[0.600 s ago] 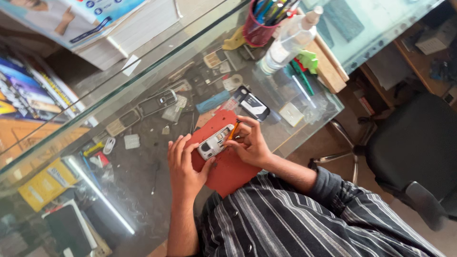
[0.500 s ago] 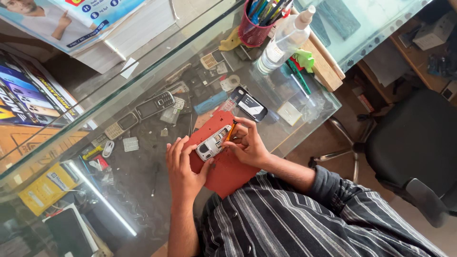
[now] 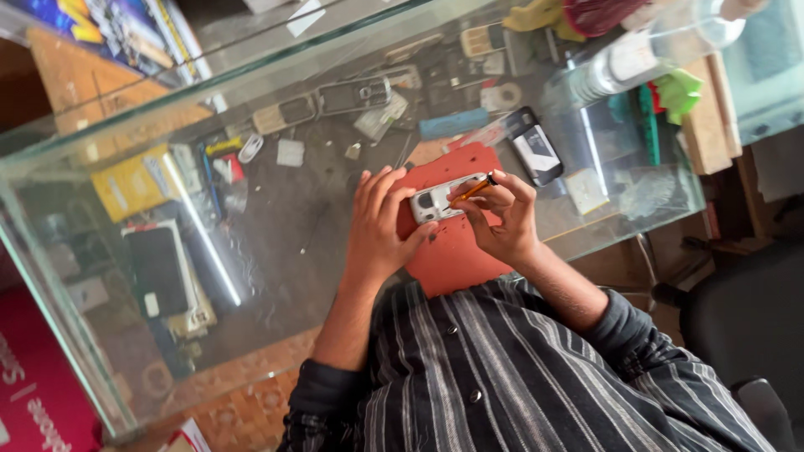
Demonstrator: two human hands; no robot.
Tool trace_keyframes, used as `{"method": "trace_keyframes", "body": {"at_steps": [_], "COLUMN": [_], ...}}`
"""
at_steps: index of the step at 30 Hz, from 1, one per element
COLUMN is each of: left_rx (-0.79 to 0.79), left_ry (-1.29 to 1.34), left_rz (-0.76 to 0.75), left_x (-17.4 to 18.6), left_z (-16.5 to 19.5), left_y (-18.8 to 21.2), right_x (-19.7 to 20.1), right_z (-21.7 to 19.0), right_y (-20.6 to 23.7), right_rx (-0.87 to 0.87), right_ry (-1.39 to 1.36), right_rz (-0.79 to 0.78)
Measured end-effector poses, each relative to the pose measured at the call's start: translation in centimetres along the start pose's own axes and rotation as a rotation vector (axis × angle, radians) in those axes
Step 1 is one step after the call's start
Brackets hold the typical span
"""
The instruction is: The person disassembles a mobile phone on a red mat, using a screwdriver to remove parts and a brush to clean the internal components. They apply liquid from a bottle to the phone board, continue brushing the parts, then carry the phone to another workbench and set it down.
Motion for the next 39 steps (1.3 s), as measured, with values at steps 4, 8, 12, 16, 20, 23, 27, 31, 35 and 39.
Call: {"method": "trace_keyframes", "body": {"at_steps": [4,8,12,16,20,23,27,31,35,39], "left_rx": [0.039,0.046,0.037,0.035,0.035,0.027,0.030,0.012,0.021,0.013], "left_ry": [0.021,0.047,0.047,0.048,0.039,0.037,0.040,0.013,0.010,0.011], "left_rz": [-0.017,-0.009,-0.009,-0.012,-0.024,-0.022,-0.025,-0.025,-0.043,-0.024], "left_x": [-0.1,-0.2,-0.3,-0.4,-0.5,-0.5,-0.5,-0.6,-0.7,-0.7], "left_z": [-0.1,-0.1,-0.2,-0.3,-0.4,-0.4,-0.5,-0.4,-0.4,-0.4], "left_y": [0.2,0.1,0.1,0.2,0.2,0.2,0.3,0.3,0.4,0.4], "right_x": [-1.2,-2.0,-1.9,-1.9,-2.1,-2.3,-2.8,-3.2,-3.3,-3.6], "right_z": [-0.7,-0.8,-0.8,-1.2,-1.6,-2.1,-2.5,-3.1,-2.9,-3.9], "right_y": [-0.7,-0.8,-0.9,-1.0,-1.2,-1.3,-1.6,-1.9,-2.7,-2.7], "right_rx": [0.118,0.194,0.212,0.236,0.265,0.253,0.164,0.229,0.149,0.236], "right_ry": [0.064,0.124,0.244,0.255,0.266,0.270,0.202,0.292,0.267,0.082], "right_rz": [-0.102,-0.151,-0.140,-0.166,-0.189,-0.196,-0.309,-0.273,-0.204,-0.421]}}
Point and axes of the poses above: each hand's wrist, its own y-axis away from the middle knuckle, its own x-axis out of the back of the hand, z = x × y, the point moved 5 cm from there along -y, towards the middle knuckle, and after that the axes turned 11 degrees about -x, right-handed, at the moved point
